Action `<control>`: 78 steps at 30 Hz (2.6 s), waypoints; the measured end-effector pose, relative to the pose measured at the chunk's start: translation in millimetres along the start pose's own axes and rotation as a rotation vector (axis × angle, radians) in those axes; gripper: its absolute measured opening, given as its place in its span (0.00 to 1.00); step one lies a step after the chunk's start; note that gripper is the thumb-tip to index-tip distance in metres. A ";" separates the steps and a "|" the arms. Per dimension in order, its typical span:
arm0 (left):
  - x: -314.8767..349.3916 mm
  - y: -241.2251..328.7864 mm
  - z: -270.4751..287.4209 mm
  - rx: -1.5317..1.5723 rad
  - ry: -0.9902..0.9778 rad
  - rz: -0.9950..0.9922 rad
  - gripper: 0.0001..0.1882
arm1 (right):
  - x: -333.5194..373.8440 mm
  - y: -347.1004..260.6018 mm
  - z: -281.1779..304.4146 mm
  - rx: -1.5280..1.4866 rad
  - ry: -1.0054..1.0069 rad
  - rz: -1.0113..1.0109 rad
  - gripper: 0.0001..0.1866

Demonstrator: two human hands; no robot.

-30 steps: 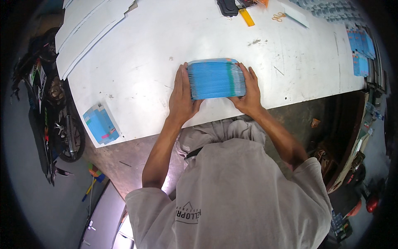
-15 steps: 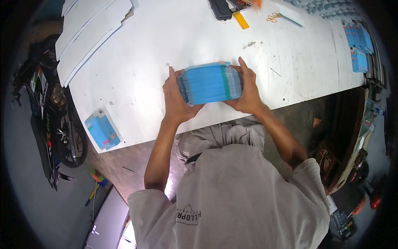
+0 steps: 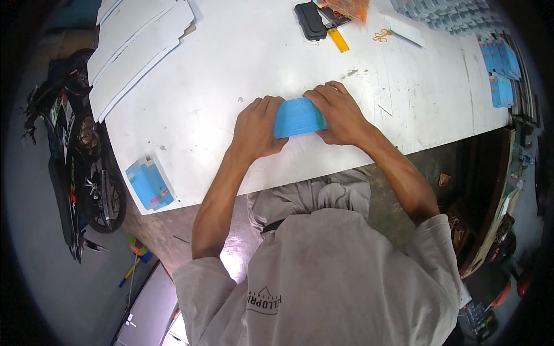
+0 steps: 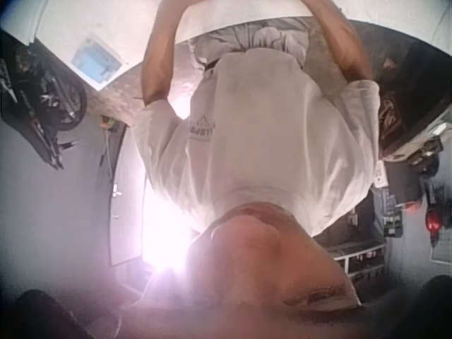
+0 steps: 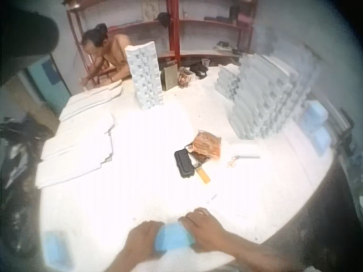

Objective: The person inserts blue face masks into white cardboard sleeves one by one, then stacks the completed units and secures the stack with a rubber band. The person also handles white cardboard pieces and a rubber band during the process.

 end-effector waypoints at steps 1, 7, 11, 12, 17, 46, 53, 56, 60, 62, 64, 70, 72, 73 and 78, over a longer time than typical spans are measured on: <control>-3.6 -0.2 2.4 -0.016 -0.042 0.011 0.40 | -3.3 0.1 2.1 0.012 -0.014 0.013 0.47; -9.0 24.7 3.6 -0.197 0.005 0.095 0.45 | -10.4 -9.4 2.6 0.192 -0.076 -0.054 0.49; -12.4 39.8 5.5 -0.338 -0.041 0.040 0.49 | -12.0 -7.2 1.5 0.149 -0.077 -0.045 0.51; -16.2 40.2 3.8 -0.331 -0.082 0.026 0.49 | -13.2 -3.8 0.7 0.137 -0.096 -0.051 0.52; -24.8 22.0 13.4 -0.100 -0.071 0.059 0.46 | 16.3 -9.6 33.1 -0.097 0.323 -0.081 0.63; -8.3 97.5 -10.5 0.892 0.740 0.169 0.45 | 41.0 -17.1 -6.2 -0.599 1.125 -0.127 0.35; -7.3 72.0 -20.7 0.797 0.607 0.159 0.50 | 40.9 -3.6 -38.2 -0.828 1.085 -0.140 0.37; -1.4 98.7 18.1 0.427 0.484 0.037 0.52 | 38.2 -7.2 -44.7 -0.943 1.118 -0.147 0.36; 5.4 80.6 17.4 0.488 0.151 0.172 0.57 | 36.8 1.7 -73.9 -1.730 1.090 -0.220 0.31; 8.7 66.1 18.0 0.450 0.087 0.246 0.55 | 49.8 5.2 -54.8 -1.374 0.956 -0.271 0.29; 8.6 54.5 28.2 0.255 0.059 0.301 0.54 | 64.5 7.5 -24.9 -0.998 0.909 -0.281 0.27; 4.9 40.6 -0.5 -0.237 -0.008 0.200 0.50 | 49.0 -59.8 3.3 -0.135 0.541 0.120 0.36; 8.8 38.4 -3.8 -0.229 0.064 0.167 0.49 | 40.0 -64.5 -16.4 0.070 0.340 0.149 0.37; 8.4 37.3 -4.3 -0.228 0.104 0.146 0.49 | 30.2 -54.1 -32.3 0.170 0.236 0.126 0.37; 8.5 34.7 -5.8 -0.194 0.179 0.117 0.48 | 18.7 -52.0 -34.3 0.227 0.047 0.066 0.37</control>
Point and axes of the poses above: each hand's wrist, its own x-axis away from the middle knuckle, its own z-axis out of the back of the hand, y = z × x, the point moved 5 cm from there along -x, towards the middle knuckle, and after that the axes turned 8 degrees about -x, right-handed, at the moved point
